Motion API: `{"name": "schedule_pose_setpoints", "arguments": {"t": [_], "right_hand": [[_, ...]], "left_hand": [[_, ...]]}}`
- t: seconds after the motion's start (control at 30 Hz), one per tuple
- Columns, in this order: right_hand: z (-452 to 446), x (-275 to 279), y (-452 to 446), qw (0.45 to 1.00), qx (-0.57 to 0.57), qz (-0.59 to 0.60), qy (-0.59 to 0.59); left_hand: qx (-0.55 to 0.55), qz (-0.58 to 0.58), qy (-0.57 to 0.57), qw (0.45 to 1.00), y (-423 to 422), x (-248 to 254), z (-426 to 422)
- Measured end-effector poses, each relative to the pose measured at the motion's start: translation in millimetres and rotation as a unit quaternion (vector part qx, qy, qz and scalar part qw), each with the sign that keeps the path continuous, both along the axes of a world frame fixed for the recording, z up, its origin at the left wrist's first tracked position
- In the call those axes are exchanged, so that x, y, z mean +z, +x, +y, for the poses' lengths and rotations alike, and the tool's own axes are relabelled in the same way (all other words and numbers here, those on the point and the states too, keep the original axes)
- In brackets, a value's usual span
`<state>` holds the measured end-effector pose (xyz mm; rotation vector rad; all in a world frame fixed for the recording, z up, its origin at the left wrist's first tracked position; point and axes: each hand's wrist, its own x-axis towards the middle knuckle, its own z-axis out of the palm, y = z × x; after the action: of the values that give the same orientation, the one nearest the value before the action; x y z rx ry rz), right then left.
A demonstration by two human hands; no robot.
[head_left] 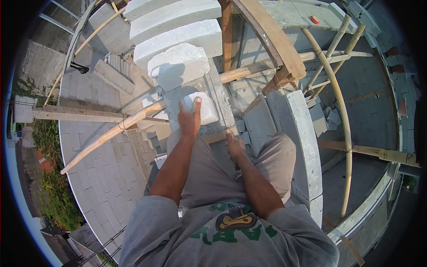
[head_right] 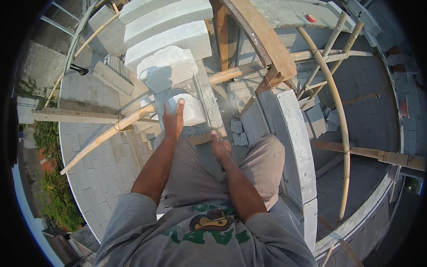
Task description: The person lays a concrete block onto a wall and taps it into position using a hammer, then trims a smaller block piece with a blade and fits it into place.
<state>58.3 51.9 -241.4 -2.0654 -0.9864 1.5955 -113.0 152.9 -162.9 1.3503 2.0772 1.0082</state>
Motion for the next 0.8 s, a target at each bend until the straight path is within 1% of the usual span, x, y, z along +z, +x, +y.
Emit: {"name": "schedule_pose_setpoints", "arguments": {"t": [0.07,0.1,0.17,0.27,0.3,0.37,0.4,0.43,0.47,0.5,0.53,0.57,0.63,0.67,0.77,0.8], "right_hand": [[17,67,6,0.993,-0.028,0.112,-0.006],[20,84,8,0.986,-0.029,0.149,0.067],[29,104,11,0.951,-0.030,0.221,0.215],[41,116,9,0.916,-0.042,0.239,0.320],[36,102,7,0.938,-0.045,0.189,0.287],[17,42,-2,0.970,-0.053,0.088,0.222],[9,13,-3,0.990,-0.033,0.061,0.122],[6,-17,-3,0.999,-0.013,0.033,0.024],[6,-31,-5,0.997,0.006,0.007,-0.075],[17,-16,-5,0.999,-0.002,0.019,-0.042],[18,22,-3,0.999,-0.006,0.028,-0.021],[17,46,0,0.999,-0.008,0.035,-0.002],[22,51,5,0.981,0.013,0.011,0.191],[25,54,7,0.958,0.023,0.001,0.286],[30,98,6,0.908,-0.022,0.168,0.382],[24,82,3,0.926,-0.024,0.142,0.350]], "left_hand": [[0.001,-0.022,-0.009,1.000,1,3,3],[0.003,-0.012,-0.008,1.000,1,2,1],[0.006,0.009,-0.002,1.000,1,0,3],[0.013,0.007,-0.053,0.998,0,3,3],[0.012,0.008,-0.050,0.999,-1,2,3],[0.005,0.011,-0.040,0.999,-1,-2,4],[0.007,0.007,-0.036,0.999,-1,-2,1],[0.007,0.004,-0.029,1.000,0,-1,1],[0.006,0.001,-0.022,1.000,0,0,3],[0.002,0.002,-0.015,1.000,0,4,12],[0.003,0.001,-0.021,1.000,0,7,8],[0.006,-0.003,-0.029,1.000,2,7,2],[0.006,0.007,-0.023,1.000,2,5,2],[0.005,0.014,-0.019,1.000,1,5,3],[0.007,0.015,-0.023,1.000,2,5,2],[0.007,0.015,-0.025,1.000,1,3,2]]}}
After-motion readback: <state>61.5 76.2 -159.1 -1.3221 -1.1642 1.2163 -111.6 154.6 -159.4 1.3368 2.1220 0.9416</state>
